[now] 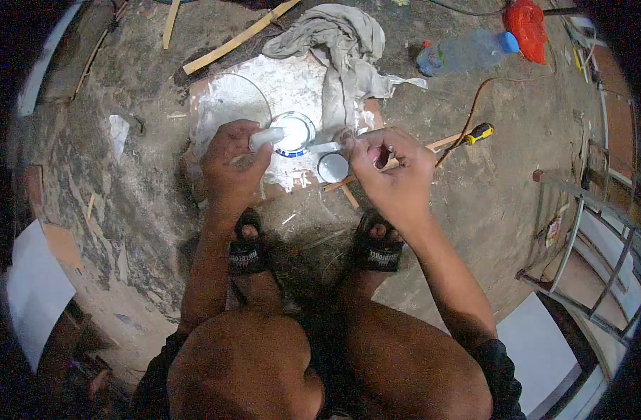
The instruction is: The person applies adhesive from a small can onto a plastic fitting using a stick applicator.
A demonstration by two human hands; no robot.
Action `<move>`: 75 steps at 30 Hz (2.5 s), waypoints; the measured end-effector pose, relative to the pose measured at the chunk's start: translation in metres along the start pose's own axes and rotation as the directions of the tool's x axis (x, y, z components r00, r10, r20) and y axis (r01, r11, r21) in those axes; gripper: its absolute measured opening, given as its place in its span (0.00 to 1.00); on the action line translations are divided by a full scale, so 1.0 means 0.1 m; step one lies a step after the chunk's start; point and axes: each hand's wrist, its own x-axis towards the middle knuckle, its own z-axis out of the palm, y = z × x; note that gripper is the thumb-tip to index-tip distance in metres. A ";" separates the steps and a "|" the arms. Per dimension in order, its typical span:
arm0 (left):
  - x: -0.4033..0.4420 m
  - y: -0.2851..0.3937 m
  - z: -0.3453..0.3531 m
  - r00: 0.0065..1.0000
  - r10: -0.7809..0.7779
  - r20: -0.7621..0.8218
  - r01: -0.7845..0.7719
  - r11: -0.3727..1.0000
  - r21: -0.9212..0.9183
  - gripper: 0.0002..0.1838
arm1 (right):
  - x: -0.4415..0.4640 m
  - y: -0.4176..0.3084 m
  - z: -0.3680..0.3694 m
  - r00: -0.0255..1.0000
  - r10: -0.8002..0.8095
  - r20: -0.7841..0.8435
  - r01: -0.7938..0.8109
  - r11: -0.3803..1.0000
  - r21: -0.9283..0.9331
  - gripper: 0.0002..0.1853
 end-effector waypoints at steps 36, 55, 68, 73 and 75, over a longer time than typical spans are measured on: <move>0.04 0.04 0.01 0.998 0.038 -0.057 -0.038 0.999 0.008 0.20 | -0.03 0.09 0.06 0.976 0.209 0.054 -0.214 0.970 0.119 0.09; 0.03 0.03 0.03 0.995 0.035 -0.093 -0.033 0.999 0.016 0.18 | 0.00 0.03 0.05 0.973 0.214 0.088 -0.224 0.966 0.132 0.09; 0.04 -0.13 -0.06 0.906 -0.397 0.146 0.343 0.486 -0.804 0.18 | -0.01 -0.31 -0.18 0.987 0.139 -0.084 -0.110 0.952 0.286 0.04; 0.07 -0.04 -0.05 0.947 -0.300 0.118 0.252 0.460 -0.851 0.19 | 0.00 -0.46 -0.27 0.986 -0.078 -0.145 0.110 0.966 0.234 0.03; 0.07 -0.01 -0.05 0.950 -0.290 0.114 0.246 0.472 -0.846 0.19 | 0.02 -0.49 -0.29 0.977 -0.160 -0.143 0.185 0.965 0.186 0.03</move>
